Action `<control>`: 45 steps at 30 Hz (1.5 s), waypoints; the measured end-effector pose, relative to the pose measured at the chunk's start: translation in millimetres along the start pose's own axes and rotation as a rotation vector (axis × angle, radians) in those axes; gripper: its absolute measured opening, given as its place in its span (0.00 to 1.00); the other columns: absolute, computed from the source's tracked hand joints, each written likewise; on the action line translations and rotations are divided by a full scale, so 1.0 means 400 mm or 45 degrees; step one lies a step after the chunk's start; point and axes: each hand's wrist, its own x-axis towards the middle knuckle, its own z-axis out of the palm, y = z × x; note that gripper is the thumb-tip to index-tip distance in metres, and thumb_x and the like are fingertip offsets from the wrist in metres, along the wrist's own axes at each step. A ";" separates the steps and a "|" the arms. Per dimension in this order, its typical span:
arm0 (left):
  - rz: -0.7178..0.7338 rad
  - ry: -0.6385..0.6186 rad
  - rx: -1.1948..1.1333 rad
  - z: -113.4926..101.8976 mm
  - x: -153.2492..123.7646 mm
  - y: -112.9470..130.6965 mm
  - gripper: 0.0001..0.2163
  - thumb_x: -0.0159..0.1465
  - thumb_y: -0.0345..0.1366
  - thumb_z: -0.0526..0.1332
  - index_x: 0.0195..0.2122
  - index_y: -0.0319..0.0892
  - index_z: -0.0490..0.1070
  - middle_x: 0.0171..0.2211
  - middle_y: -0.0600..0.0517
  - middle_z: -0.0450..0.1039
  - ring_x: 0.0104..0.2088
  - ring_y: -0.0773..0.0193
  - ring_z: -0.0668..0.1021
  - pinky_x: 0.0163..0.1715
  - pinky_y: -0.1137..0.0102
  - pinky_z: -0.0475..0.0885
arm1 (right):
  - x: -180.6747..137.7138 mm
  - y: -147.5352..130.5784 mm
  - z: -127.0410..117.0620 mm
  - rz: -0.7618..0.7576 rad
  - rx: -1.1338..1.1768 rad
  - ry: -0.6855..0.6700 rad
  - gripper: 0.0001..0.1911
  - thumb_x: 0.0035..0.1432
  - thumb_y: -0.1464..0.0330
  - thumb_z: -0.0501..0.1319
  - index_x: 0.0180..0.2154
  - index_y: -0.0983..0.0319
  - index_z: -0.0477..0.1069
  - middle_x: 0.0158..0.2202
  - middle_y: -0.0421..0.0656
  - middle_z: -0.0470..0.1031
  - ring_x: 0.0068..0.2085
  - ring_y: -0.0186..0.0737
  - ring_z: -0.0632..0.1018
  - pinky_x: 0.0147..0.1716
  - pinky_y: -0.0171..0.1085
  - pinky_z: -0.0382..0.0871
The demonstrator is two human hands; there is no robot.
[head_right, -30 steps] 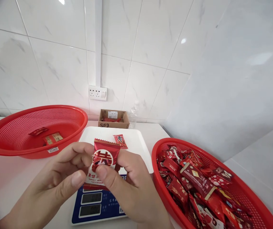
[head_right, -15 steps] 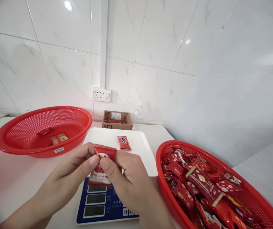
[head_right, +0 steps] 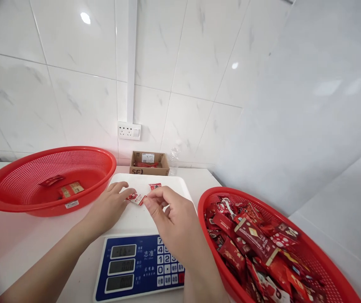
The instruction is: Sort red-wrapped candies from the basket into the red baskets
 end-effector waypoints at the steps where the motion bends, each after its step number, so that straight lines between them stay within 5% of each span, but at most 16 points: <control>1: 0.060 -0.052 0.006 0.003 -0.001 0.002 0.16 0.66 0.27 0.50 0.49 0.44 0.74 0.52 0.43 0.74 0.55 0.51 0.73 0.53 0.57 0.68 | -0.004 -0.005 0.001 -0.019 0.007 -0.018 0.12 0.64 0.59 0.57 0.35 0.58 0.73 0.30 0.39 0.75 0.29 0.35 0.73 0.23 0.31 0.65; 5: 0.185 -0.212 0.052 0.013 -0.007 0.010 0.17 0.68 0.34 0.51 0.54 0.46 0.72 0.59 0.45 0.71 0.61 0.54 0.69 0.59 0.57 0.65 | -0.032 -0.028 0.019 -0.120 0.030 -0.097 0.08 0.64 0.63 0.57 0.37 0.58 0.74 0.32 0.39 0.77 0.33 0.34 0.75 0.28 0.30 0.67; 10: 0.174 -0.251 0.146 0.021 -0.008 -0.008 0.21 0.66 0.36 0.53 0.60 0.42 0.68 0.64 0.36 0.62 0.65 0.37 0.60 0.57 0.37 0.56 | -0.089 -0.034 0.031 -0.145 -0.091 -0.264 0.08 0.62 0.64 0.60 0.40 0.59 0.75 0.36 0.41 0.81 0.34 0.36 0.78 0.33 0.33 0.70; 14: 0.377 -0.161 0.167 0.033 -0.004 -0.032 0.18 0.67 0.37 0.49 0.50 0.46 0.76 0.62 0.44 0.66 0.66 0.39 0.58 0.59 0.40 0.56 | -0.124 0.021 -0.048 0.119 -0.367 -0.200 0.09 0.63 0.65 0.59 0.42 0.59 0.75 0.41 0.43 0.81 0.41 0.40 0.79 0.40 0.37 0.70; 18: 0.379 -0.075 0.012 0.036 -0.013 -0.025 0.26 0.68 0.50 0.47 0.62 0.44 0.65 0.64 0.46 0.63 0.67 0.46 0.58 0.61 0.48 0.61 | -0.155 0.110 -0.181 0.457 -0.712 -0.162 0.15 0.66 0.67 0.51 0.48 0.60 0.73 0.50 0.48 0.77 0.48 0.47 0.77 0.48 0.44 0.67; 21: 0.366 -0.062 -0.019 0.027 -0.023 -0.009 0.29 0.66 0.54 0.47 0.64 0.45 0.62 0.65 0.46 0.63 0.67 0.46 0.59 0.61 0.49 0.61 | -0.174 0.175 -0.258 0.634 -0.809 -0.331 0.20 0.59 0.70 0.58 0.53 0.61 0.72 0.53 0.52 0.75 0.52 0.54 0.75 0.49 0.48 0.66; 25: 0.376 -0.038 -0.006 0.018 -0.030 0.000 0.30 0.67 0.55 0.46 0.63 0.44 0.63 0.64 0.46 0.64 0.66 0.46 0.61 0.61 0.49 0.62 | -0.190 0.238 -0.288 0.771 -0.836 -0.577 0.38 0.47 0.78 0.61 0.61 0.58 0.65 0.65 0.51 0.62 0.59 0.59 0.70 0.50 0.47 0.67; 29: 0.382 -0.066 0.022 0.015 -0.032 0.000 0.29 0.67 0.54 0.46 0.64 0.44 0.62 0.64 0.47 0.64 0.66 0.48 0.61 0.61 0.50 0.62 | -0.186 0.269 -0.277 0.756 -0.823 -0.607 0.34 0.51 0.77 0.57 0.61 0.57 0.65 0.67 0.49 0.59 0.60 0.55 0.69 0.53 0.46 0.65; 34: 0.359 -0.102 -0.013 0.014 -0.030 -0.001 0.33 0.65 0.59 0.44 0.64 0.44 0.63 0.65 0.48 0.63 0.67 0.48 0.59 0.61 0.49 0.63 | -0.184 0.291 -0.303 0.745 -0.716 -0.501 0.30 0.50 0.78 0.59 0.56 0.61 0.70 0.58 0.52 0.71 0.57 0.55 0.72 0.55 0.47 0.63; 39: 0.334 -0.095 -0.098 0.015 -0.031 -0.003 0.35 0.63 0.61 0.44 0.63 0.45 0.64 0.64 0.48 0.64 0.67 0.46 0.59 0.60 0.47 0.64 | -0.181 0.297 -0.353 0.775 -0.543 -0.137 0.32 0.58 0.72 0.56 0.64 0.61 0.56 0.66 0.50 0.60 0.64 0.52 0.65 0.61 0.49 0.57; 45: 0.263 -0.138 -0.324 -0.019 -0.044 0.037 0.29 0.64 0.56 0.49 0.61 0.47 0.65 0.63 0.47 0.66 0.65 0.44 0.63 0.60 0.47 0.63 | -0.134 0.233 -0.338 0.720 -0.255 0.228 0.26 0.61 0.70 0.54 0.61 0.57 0.58 0.65 0.46 0.63 0.64 0.46 0.64 0.63 0.49 0.55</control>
